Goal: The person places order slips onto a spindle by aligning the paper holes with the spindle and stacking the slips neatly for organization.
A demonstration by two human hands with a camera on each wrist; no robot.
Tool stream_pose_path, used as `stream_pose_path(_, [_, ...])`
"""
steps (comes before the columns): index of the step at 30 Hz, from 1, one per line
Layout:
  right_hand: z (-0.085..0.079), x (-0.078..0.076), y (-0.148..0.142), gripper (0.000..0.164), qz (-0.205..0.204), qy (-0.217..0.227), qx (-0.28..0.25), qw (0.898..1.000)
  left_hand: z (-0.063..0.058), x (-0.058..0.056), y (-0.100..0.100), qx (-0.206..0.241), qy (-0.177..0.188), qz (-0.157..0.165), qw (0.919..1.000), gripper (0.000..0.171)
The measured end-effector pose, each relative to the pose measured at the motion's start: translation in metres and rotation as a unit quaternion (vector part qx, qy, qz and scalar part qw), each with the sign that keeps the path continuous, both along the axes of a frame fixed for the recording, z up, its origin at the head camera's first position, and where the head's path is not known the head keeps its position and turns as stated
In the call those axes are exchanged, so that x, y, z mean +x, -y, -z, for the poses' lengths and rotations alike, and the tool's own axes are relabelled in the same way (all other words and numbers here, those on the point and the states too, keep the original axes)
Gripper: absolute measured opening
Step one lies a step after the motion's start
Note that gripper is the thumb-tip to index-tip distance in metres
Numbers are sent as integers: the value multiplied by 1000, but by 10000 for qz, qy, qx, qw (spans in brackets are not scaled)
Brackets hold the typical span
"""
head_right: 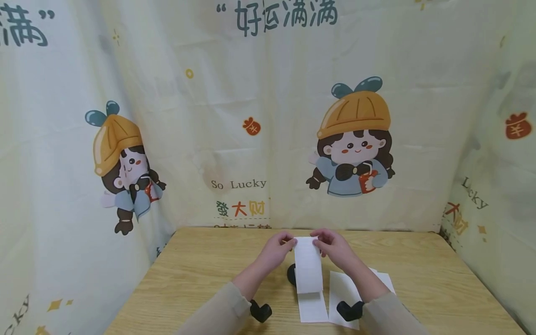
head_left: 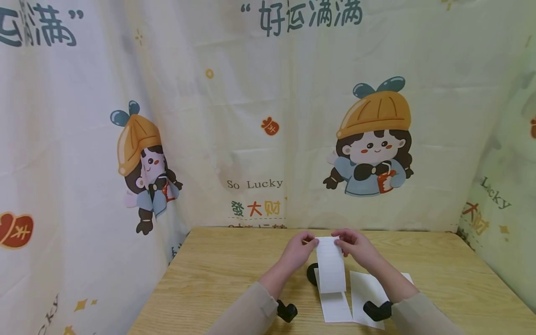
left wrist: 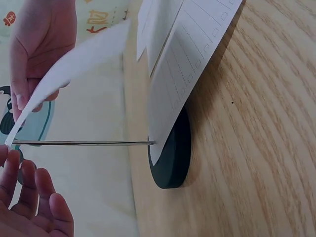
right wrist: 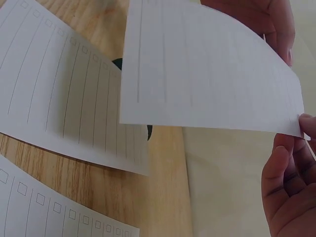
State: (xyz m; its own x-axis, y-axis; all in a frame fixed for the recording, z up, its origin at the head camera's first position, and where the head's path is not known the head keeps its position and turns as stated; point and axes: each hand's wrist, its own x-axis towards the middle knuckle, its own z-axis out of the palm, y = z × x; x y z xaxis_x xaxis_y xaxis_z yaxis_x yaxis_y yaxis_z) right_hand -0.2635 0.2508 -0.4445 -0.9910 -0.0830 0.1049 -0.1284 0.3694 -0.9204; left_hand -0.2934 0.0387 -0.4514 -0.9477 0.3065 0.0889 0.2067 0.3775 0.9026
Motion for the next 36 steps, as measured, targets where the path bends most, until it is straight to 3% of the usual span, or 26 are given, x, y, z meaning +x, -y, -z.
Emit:
stream_pose_path(17, [1,1,2,29,204,168,40,9996,1,1,0,-50,-158,-5,9999,13])
stream_pose_path(22, [3,1,2,31,114,190,73,9997,4,2,0,-165,-150,-33,9997,13])
stream_pose_path(29, [8,4,1,30,-20,392,90,9992,11,5,1,-350,178,-37,9992,13])
stream_pose_path(36, [18,2,-2,27,-226,404,138,9988,15,5,4,-543,98,101,9984,14])
